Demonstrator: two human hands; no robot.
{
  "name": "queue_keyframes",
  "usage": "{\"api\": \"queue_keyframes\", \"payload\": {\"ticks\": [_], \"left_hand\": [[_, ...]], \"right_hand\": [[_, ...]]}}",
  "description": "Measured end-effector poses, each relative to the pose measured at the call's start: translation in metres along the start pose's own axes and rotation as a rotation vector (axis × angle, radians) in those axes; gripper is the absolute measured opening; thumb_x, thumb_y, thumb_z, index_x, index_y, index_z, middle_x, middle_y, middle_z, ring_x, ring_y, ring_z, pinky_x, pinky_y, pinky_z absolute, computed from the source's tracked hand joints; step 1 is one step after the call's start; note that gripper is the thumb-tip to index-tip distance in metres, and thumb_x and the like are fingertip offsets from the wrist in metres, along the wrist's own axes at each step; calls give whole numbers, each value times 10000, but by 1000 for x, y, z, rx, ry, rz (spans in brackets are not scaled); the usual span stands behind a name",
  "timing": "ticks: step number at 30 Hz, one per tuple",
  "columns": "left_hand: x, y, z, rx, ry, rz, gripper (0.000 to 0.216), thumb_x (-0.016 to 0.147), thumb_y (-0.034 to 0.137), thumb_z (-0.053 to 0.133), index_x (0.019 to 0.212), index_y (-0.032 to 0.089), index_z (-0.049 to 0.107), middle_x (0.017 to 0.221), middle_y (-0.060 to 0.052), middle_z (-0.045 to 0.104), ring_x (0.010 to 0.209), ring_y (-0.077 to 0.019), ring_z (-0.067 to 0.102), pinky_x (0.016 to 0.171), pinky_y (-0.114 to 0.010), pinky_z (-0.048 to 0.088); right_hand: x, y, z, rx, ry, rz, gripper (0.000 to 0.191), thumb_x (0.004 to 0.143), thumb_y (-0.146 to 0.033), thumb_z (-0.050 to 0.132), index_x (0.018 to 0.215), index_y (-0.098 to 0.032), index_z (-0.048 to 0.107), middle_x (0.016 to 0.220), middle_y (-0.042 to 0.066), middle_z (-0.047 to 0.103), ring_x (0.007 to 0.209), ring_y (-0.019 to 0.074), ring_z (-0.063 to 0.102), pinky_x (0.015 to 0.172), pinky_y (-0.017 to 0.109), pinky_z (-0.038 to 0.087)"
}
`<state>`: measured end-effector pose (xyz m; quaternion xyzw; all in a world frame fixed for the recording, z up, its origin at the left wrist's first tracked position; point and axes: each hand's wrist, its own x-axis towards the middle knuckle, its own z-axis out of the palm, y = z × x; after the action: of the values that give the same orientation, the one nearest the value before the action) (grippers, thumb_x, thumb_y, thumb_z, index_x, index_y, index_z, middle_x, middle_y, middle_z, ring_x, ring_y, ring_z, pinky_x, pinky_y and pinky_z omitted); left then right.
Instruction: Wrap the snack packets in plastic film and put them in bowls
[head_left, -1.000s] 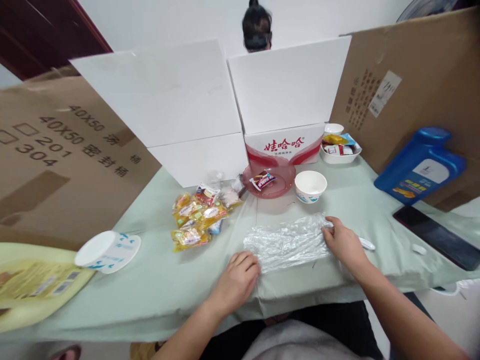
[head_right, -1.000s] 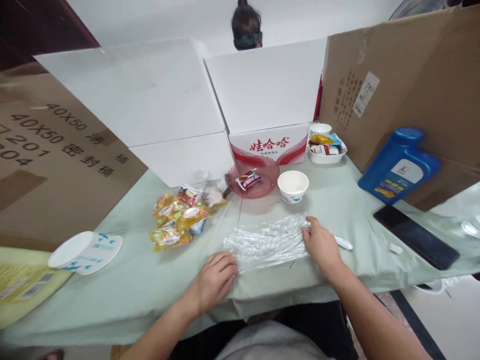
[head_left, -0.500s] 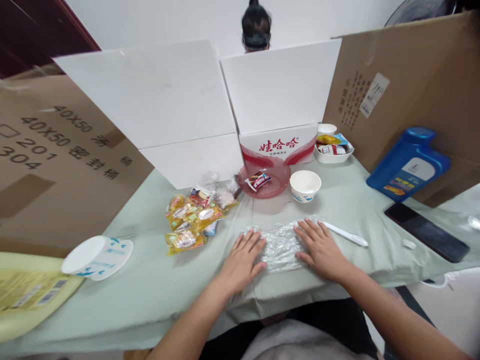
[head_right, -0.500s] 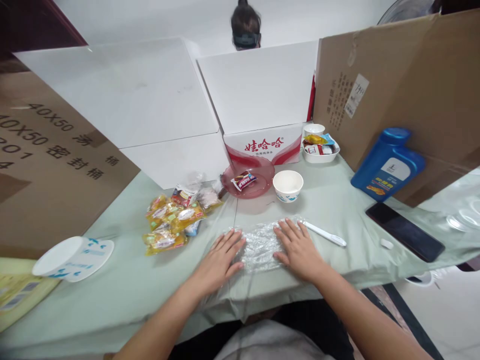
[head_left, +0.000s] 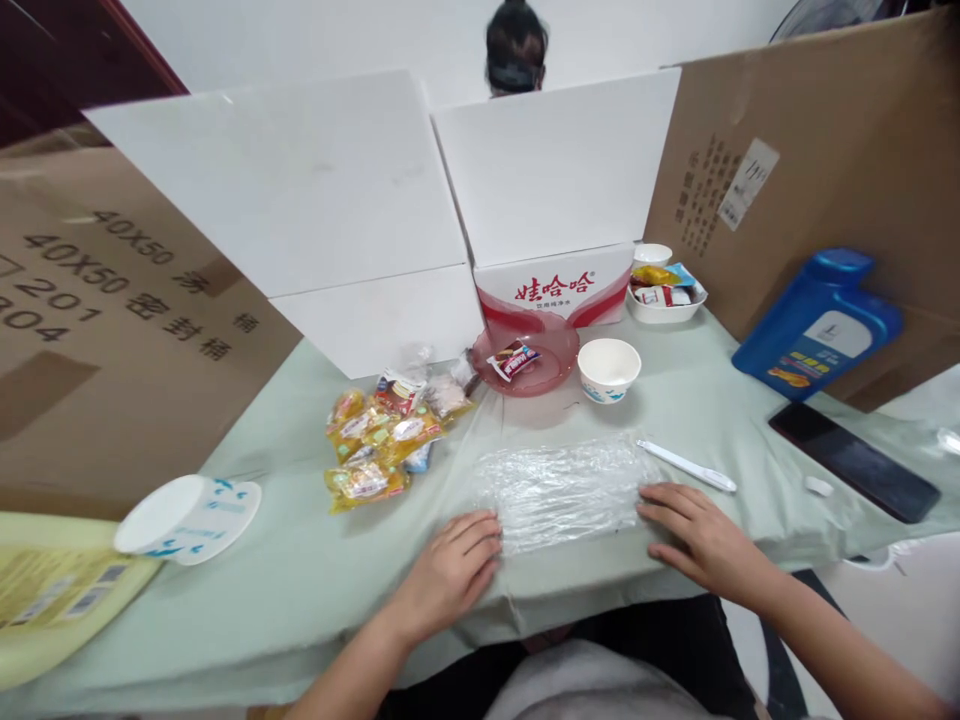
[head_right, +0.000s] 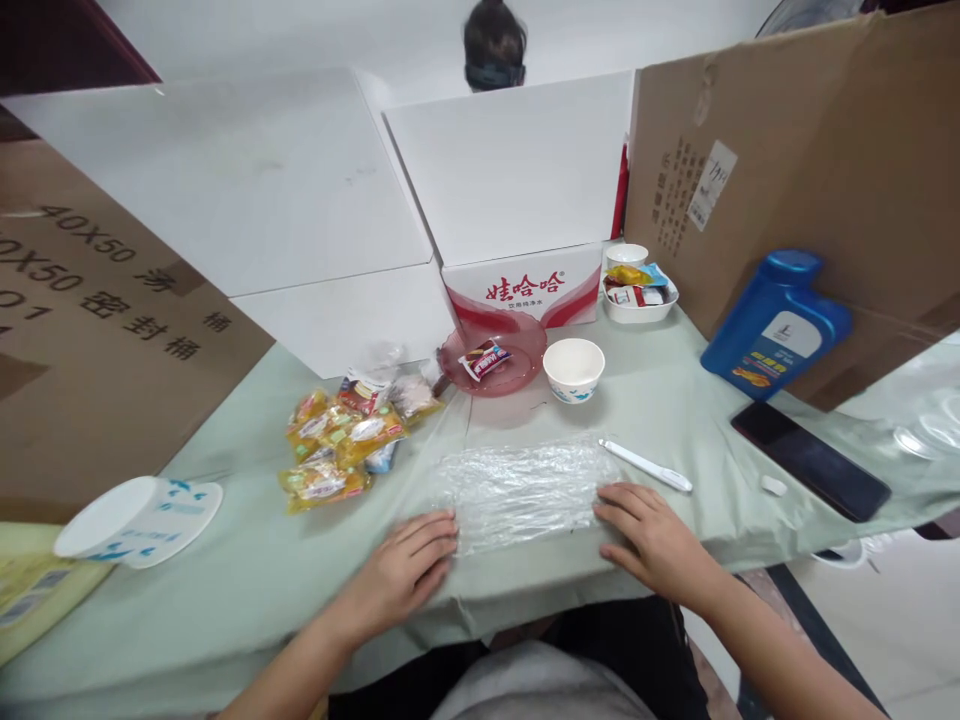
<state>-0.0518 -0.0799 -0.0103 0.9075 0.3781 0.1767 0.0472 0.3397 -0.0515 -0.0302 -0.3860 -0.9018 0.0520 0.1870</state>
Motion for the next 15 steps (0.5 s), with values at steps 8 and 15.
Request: {"api": "queue_keyframes", "payload": {"ticks": [8, 15], "left_hand": [[-7, -7, -6, -189, 96, -225, 186, 914, 156, 427, 979, 197, 597, 999, -64, 690, 989, -181, 645, 870, -308, 523], [25, -24, -1, -124, 194, -600, 190, 911, 292, 425, 989, 202, 573, 770, -5, 671, 668, -165, 646, 640, -273, 507]], "right_hand": [[-1, -8, -10, 96, 133, -1, 148, 929, -205, 494, 992, -223, 627, 1059, 71, 689, 1036, 221, 619, 892, 398, 519], [33, -7, -1, 119, 199, 385, 222, 944, -300, 399, 955, -218, 605, 884, 55, 710, 770, 200, 682, 687, 326, 543]]}}
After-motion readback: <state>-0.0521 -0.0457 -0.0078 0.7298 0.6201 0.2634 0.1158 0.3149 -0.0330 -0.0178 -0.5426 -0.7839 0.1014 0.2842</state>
